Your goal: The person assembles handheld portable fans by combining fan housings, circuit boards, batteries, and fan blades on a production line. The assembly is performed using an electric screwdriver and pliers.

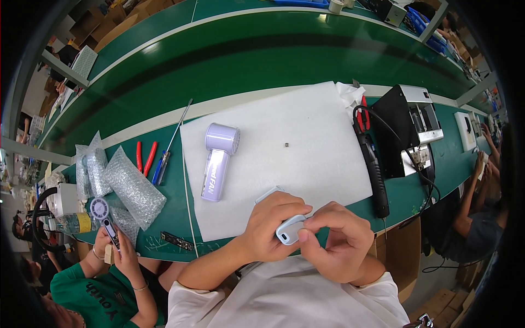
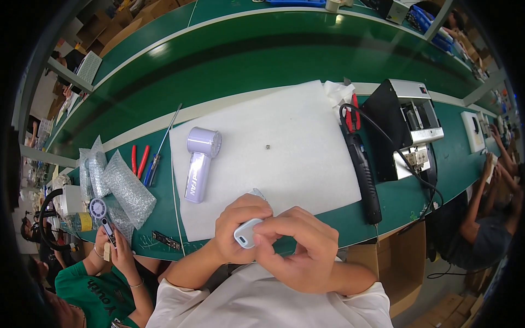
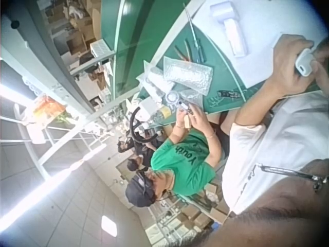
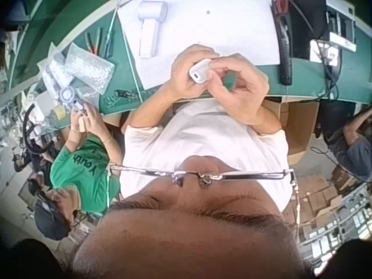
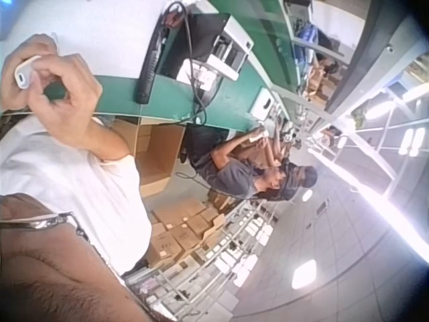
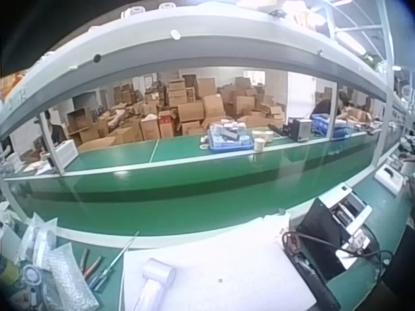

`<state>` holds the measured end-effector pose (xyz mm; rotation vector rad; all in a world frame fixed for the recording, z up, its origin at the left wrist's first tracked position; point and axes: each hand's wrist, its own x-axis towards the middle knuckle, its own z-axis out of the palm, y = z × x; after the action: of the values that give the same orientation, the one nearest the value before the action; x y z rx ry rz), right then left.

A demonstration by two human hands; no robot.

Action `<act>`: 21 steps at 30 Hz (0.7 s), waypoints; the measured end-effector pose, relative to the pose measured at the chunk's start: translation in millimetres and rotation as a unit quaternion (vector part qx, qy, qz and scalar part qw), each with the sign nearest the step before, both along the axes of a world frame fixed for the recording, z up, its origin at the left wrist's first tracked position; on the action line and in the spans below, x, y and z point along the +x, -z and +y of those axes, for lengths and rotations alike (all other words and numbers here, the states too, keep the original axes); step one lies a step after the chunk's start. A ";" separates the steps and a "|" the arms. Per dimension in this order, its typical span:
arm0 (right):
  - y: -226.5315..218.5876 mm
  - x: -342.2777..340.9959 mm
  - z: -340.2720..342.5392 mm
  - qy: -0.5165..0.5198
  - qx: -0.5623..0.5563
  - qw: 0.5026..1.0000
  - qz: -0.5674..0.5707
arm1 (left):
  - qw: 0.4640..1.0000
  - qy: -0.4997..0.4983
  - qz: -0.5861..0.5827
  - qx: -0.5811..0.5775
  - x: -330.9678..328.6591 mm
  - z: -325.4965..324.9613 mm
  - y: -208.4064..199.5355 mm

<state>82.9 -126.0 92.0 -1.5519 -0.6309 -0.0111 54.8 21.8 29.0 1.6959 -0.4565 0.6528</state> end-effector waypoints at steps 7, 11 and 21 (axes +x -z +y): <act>-0.2 -1.1 0.6 0.006 -0.007 1.000 -0.011 | 1.000 -0.002 0.001 -0.004 -0.2 -1.3 -0.3; 0.5 -1.3 1.0 0.008 -0.007 1.000 -0.012 | 1.000 -0.007 -0.004 -0.002 0.3 -1.9 0.8; 1.8 -3.3 2.7 0.016 -0.014 0.999 -0.028 | 1.000 -0.005 -0.003 -0.017 -1.4 -2.3 -0.9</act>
<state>79.6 -123.4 90.2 -1.5930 -0.6529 -0.0696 53.5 19.5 29.9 1.6664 -0.4397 0.6689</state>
